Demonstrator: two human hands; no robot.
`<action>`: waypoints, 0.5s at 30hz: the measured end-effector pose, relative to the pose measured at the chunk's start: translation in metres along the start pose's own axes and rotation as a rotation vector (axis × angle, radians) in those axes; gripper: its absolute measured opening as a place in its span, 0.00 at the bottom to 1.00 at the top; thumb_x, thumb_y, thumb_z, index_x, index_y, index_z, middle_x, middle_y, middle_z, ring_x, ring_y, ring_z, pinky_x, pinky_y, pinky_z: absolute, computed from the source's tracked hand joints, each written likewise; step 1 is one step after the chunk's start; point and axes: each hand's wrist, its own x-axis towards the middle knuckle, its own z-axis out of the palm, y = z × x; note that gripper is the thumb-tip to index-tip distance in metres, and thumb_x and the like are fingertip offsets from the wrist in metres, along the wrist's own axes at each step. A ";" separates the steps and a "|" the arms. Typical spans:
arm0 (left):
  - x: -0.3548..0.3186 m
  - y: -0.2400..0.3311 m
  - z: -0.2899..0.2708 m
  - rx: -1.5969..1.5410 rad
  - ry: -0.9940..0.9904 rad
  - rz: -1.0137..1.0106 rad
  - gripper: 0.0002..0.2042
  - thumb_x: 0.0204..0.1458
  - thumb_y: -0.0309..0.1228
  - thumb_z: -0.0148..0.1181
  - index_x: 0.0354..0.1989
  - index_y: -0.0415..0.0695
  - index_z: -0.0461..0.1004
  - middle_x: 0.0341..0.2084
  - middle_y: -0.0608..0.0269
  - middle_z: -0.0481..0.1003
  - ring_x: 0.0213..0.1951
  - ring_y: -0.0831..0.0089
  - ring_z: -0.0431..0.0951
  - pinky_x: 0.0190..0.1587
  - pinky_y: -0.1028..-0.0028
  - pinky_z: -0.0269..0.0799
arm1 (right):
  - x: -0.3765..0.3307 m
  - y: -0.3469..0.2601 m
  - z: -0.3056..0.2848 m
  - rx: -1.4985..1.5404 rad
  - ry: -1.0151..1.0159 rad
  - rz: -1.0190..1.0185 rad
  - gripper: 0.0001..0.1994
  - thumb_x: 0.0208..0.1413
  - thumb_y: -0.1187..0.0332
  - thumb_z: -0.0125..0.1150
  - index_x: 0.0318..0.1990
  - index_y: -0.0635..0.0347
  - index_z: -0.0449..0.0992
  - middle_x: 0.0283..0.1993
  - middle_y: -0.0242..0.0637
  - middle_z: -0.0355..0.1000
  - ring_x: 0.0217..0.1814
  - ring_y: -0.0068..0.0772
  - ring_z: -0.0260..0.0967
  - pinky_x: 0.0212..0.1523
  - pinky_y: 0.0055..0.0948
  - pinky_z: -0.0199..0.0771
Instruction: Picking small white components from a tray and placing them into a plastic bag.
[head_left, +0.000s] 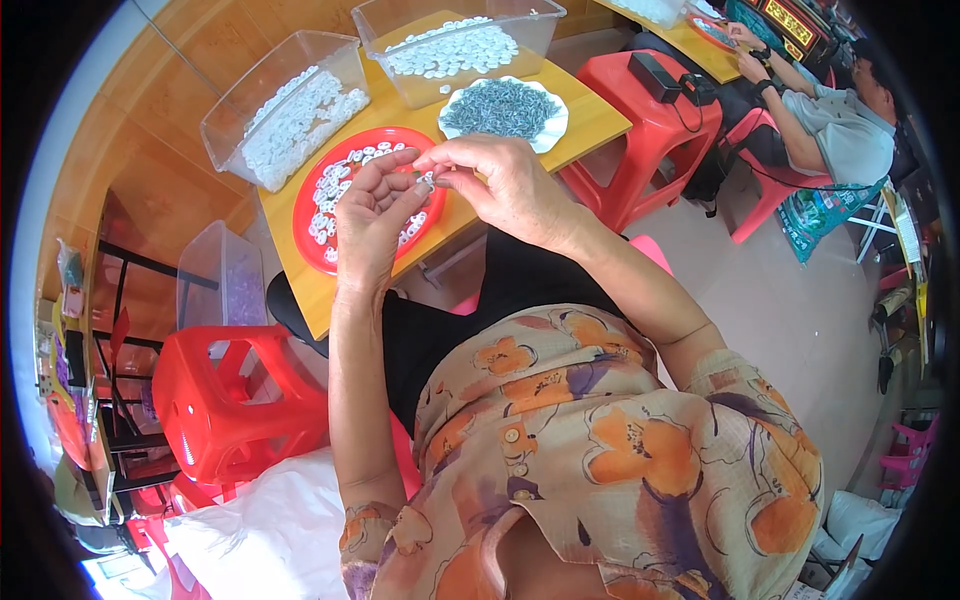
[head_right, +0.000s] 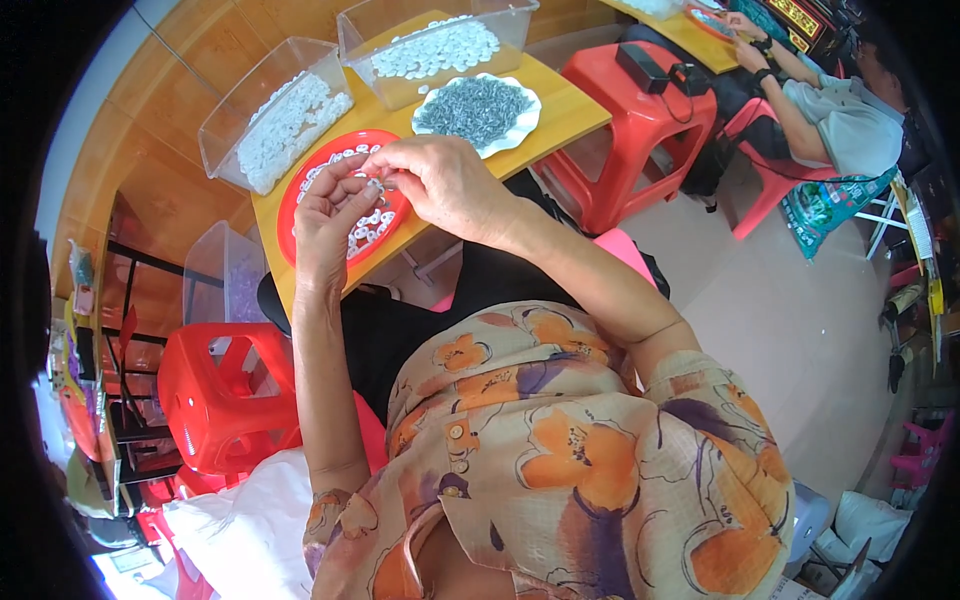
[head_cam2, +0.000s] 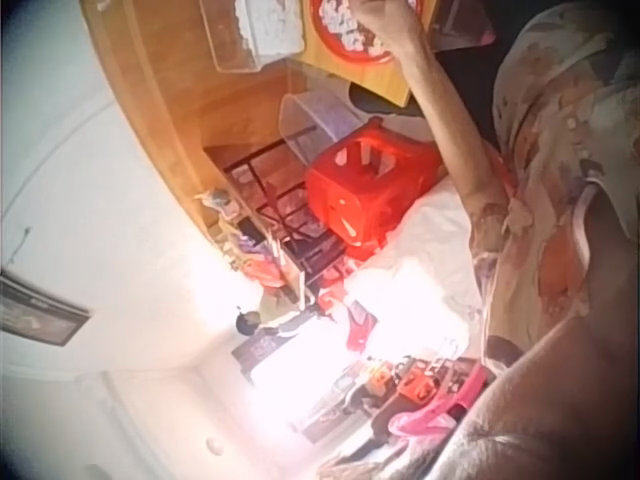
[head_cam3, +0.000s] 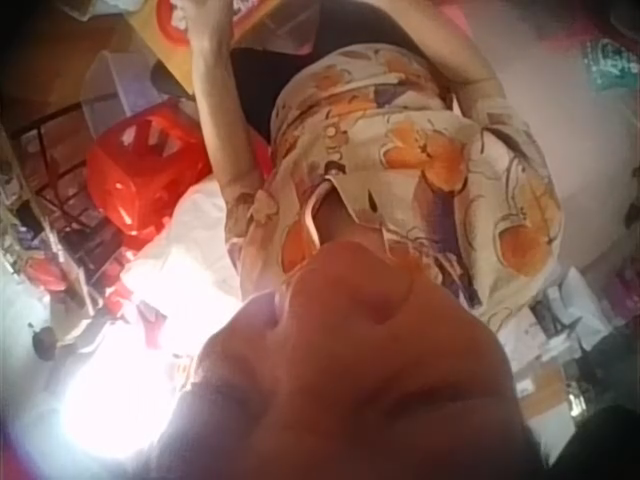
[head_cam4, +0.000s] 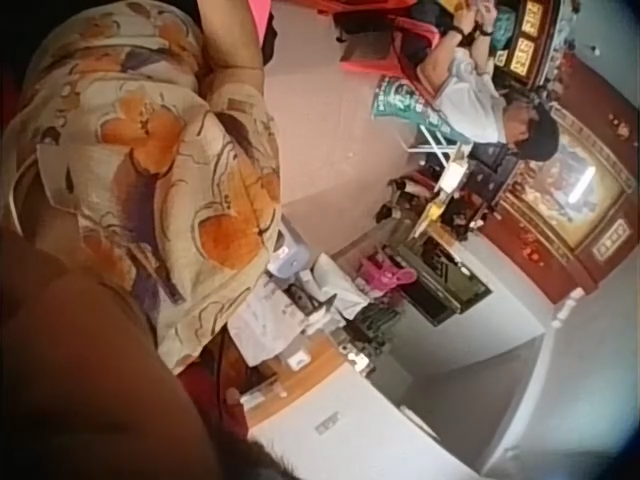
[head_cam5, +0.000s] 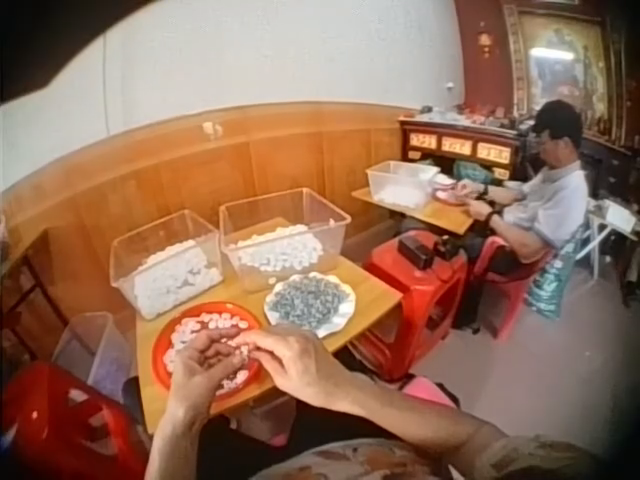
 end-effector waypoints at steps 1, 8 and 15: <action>0.000 0.000 0.000 0.002 -0.002 0.003 0.21 0.60 0.15 0.65 0.63 0.34 0.75 0.40 0.62 0.83 0.44 0.78 0.84 0.50 0.79 0.81 | 0.000 0.000 0.000 0.000 -0.002 -0.003 0.10 0.61 0.82 0.67 0.49 0.65 0.82 0.43 0.43 0.84 0.44 0.39 0.85 0.44 0.31 0.86; 0.001 -0.004 -0.002 0.027 -0.003 0.023 0.22 0.58 0.15 0.66 0.62 0.34 0.75 0.38 0.65 0.82 0.42 0.80 0.83 0.48 0.81 0.79 | -0.002 0.000 0.003 -0.014 -0.002 -0.005 0.12 0.60 0.84 0.67 0.50 0.65 0.82 0.44 0.43 0.84 0.45 0.38 0.85 0.45 0.31 0.85; -0.001 -0.005 0.006 0.093 0.002 0.049 0.21 0.57 0.14 0.67 0.59 0.35 0.75 0.35 0.66 0.82 0.39 0.82 0.82 0.45 0.83 0.78 | -0.003 -0.007 0.000 0.101 -0.016 0.129 0.13 0.59 0.85 0.66 0.48 0.65 0.73 0.46 0.39 0.81 0.47 0.34 0.85 0.47 0.30 0.85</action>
